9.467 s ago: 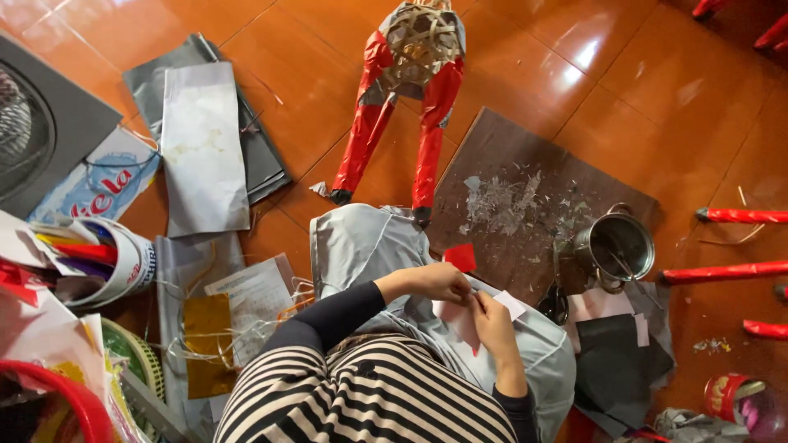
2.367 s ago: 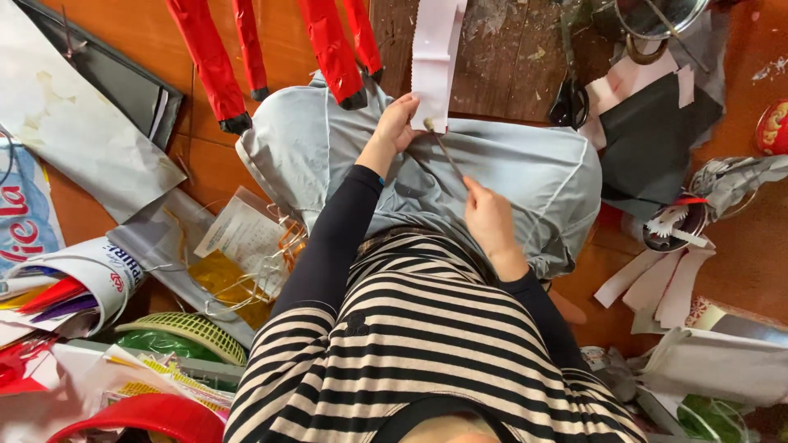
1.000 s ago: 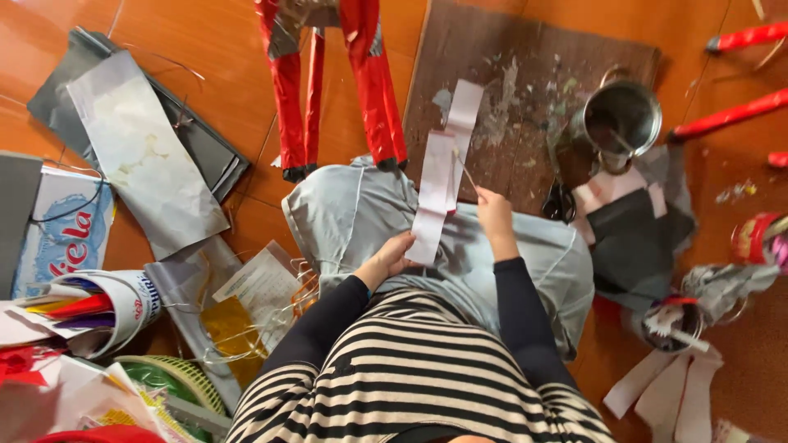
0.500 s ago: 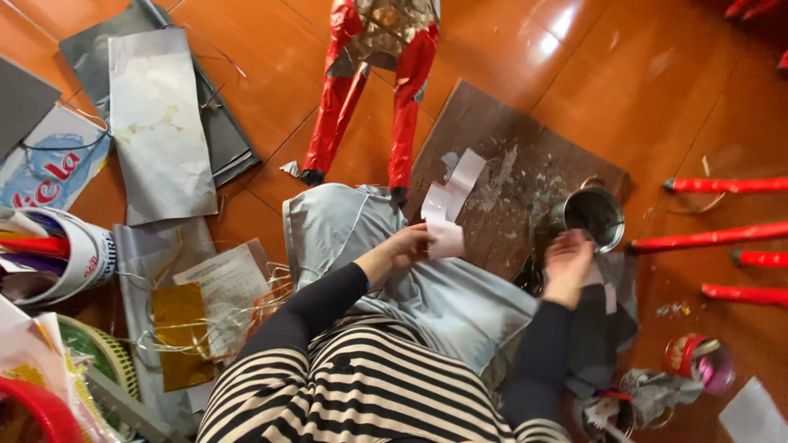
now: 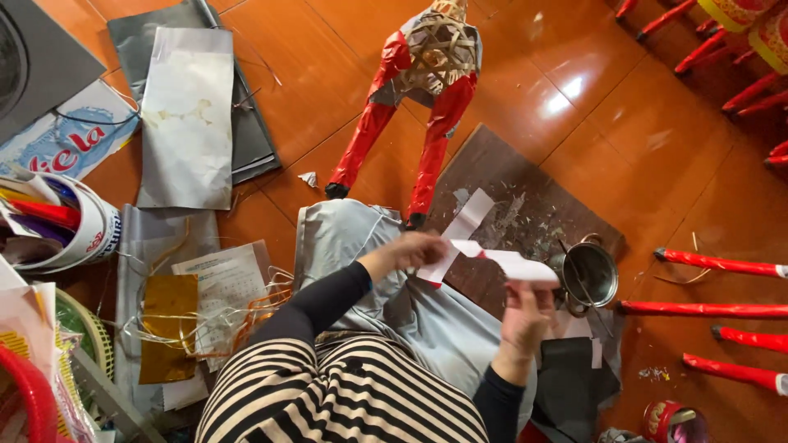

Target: Constructing a paper-mache giraffe by applying paper strips and adhesive to a frame.

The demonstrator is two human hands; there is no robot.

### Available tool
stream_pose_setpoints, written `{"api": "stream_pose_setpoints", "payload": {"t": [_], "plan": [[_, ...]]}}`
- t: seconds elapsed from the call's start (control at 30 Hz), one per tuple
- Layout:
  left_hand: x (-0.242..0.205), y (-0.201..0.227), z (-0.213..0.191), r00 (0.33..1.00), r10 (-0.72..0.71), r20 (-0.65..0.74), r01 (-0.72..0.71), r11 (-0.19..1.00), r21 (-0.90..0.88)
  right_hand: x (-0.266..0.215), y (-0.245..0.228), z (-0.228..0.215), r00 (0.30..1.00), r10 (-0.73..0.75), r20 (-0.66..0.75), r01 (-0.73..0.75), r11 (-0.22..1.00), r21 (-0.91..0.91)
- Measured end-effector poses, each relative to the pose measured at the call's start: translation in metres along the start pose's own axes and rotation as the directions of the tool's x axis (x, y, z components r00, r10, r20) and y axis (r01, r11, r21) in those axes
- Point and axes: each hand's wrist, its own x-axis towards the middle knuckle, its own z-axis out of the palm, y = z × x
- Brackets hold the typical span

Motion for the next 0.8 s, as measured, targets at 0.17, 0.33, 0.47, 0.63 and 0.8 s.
{"api": "stream_pose_setpoints", "payload": {"t": [0.17, 0.33, 0.47, 0.63, 0.8], "plan": [[-0.049, 0.101, 0.029, 0.96, 0.268, -0.084, -0.281, 0.923, -0.262, -0.018, -0.035, 0.008, 0.994, -0.098, 0.057, 0.098, 0.995, -0.001], [-0.059, 0.097, 0.046, 0.901, 0.39, -0.189, -0.335, 0.904, 0.265, -0.012, -0.02, -0.01, 0.996, 0.0, 0.087, 0.002, 1.0, -0.028], [-0.1, 0.082, 0.066, 0.884, 0.449, -0.127, -0.4, 0.87, 0.288, -0.002, 0.002, -0.009, 0.984, 0.036, 0.177, -0.024, 0.997, -0.069], [-0.118, 0.074, 0.06, 0.936, 0.33, -0.124, -0.294, 0.925, 0.242, 0.032, -0.01, 0.105, 0.96, 0.156, 0.234, -0.139, 0.987, -0.086], [-0.099, 0.094, 0.035, 0.976, 0.202, -0.083, -0.192, 0.975, 0.113, 0.1, 0.071, 0.128, 0.959, 0.118, 0.258, -0.099, 0.991, -0.085]]}}
